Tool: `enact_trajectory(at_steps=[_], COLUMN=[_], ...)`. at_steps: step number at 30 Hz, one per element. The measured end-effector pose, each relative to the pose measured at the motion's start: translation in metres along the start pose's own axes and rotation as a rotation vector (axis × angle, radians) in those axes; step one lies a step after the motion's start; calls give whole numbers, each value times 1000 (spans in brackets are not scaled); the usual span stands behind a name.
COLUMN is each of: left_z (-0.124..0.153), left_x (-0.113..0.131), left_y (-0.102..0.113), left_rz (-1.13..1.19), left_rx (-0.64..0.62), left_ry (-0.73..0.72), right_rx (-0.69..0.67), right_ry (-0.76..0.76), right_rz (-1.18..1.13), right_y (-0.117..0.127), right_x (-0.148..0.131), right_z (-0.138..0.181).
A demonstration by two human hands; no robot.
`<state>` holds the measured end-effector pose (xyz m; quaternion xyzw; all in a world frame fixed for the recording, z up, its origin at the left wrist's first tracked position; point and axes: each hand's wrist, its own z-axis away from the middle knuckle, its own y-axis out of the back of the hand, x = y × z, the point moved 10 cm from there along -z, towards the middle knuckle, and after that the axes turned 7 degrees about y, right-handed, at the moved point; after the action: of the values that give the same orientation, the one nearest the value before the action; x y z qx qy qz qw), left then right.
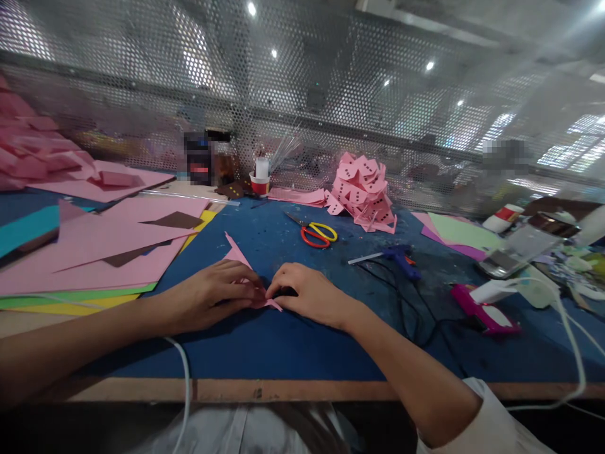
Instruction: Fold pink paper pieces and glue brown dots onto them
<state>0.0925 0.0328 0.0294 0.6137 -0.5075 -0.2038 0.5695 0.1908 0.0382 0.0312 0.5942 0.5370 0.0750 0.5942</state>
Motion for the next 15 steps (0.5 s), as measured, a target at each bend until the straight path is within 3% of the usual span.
enact_trajectory(at_steps=[15], left_z=[-1], left_x=[2], left_y=[3], left_rz=[-13], left_rx=[12], left_ry=[-4], right_rx=[1], right_ry=[17], right_rz=[0], right_y=[0], right_x=[-1], right_z=[-1])
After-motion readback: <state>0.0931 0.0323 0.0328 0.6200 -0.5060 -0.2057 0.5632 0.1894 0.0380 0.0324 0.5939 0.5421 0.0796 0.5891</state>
